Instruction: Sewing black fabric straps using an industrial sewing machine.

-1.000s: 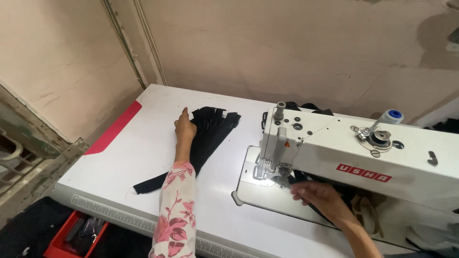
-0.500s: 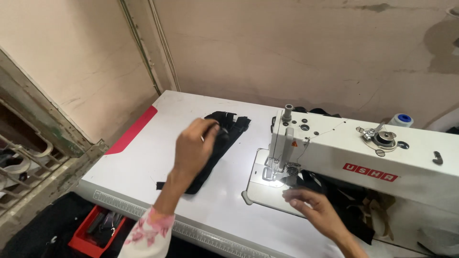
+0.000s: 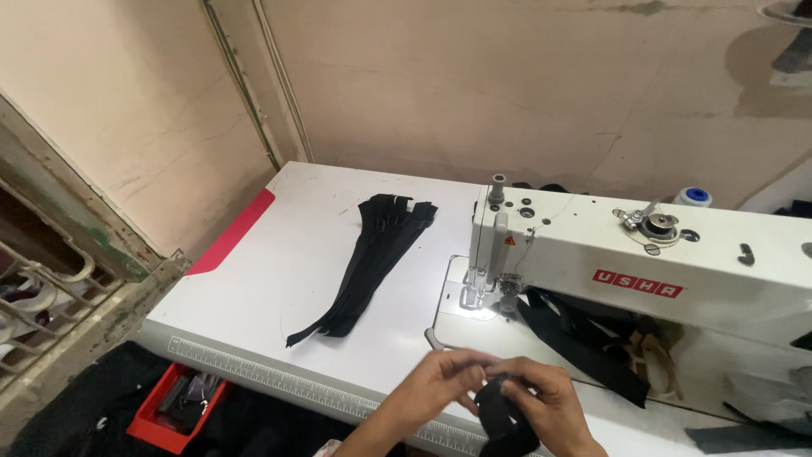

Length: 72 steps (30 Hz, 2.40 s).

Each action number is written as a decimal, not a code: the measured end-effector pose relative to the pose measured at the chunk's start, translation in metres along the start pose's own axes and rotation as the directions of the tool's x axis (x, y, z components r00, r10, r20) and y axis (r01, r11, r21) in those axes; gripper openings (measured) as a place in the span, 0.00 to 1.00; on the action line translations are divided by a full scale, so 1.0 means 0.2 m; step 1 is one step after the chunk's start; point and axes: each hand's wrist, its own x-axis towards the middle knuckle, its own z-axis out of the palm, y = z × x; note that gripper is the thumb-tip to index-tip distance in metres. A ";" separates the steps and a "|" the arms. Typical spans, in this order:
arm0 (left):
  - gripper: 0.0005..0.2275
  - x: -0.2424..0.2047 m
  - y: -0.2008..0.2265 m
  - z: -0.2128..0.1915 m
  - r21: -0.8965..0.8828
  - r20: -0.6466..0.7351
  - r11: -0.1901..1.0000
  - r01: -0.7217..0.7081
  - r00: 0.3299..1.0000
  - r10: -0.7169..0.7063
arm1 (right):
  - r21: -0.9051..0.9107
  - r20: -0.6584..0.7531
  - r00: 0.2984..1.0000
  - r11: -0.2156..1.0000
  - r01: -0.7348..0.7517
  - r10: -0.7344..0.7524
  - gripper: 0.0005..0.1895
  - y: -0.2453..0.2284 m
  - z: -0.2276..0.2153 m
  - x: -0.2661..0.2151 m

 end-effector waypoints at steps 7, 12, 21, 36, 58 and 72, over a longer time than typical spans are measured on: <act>0.14 -0.01 -0.21 -0.03 -0.104 0.050 0.992 0.074 0.996 -0.069 | -0.306 -0.043 0.950 0.901 -0.307 0.309 0.11 -0.18 -0.03 0.00; 0.11 0.00 -0.24 -0.02 -0.135 -0.055 0.989 0.066 0.996 -0.074 | -0.250 0.143 0.964 0.950 -0.186 0.226 0.09 -0.07 -0.11 -0.01; 0.10 0.01 -0.28 -0.07 -0.201 -0.177 0.977 0.068 0.979 -0.104 | 0.054 0.387 0.739 0.787 -0.615 0.551 0.20 0.19 -0.36 -0.12; 0.09 -0.01 -0.63 0.06 -0.482 -0.260 0.875 0.057 0.944 -0.205 | -0.179 -0.013 0.941 0.925 -0.334 0.337 0.14 0.19 -0.15 -0.21; 0.13 -0.03 -0.71 0.09 -0.268 -0.276 0.956 -0.117 0.960 0.040 | 0.065 -0.218 0.930 0.956 -0.287 0.294 0.15 0.26 0.00 -0.32; 0.08 -0.04 -0.78 0.14 -0.086 -0.437 0.959 -0.272 0.875 0.208 | -0.023 -0.180 0.923 0.937 -0.348 0.339 0.11 0.28 0.03 -0.29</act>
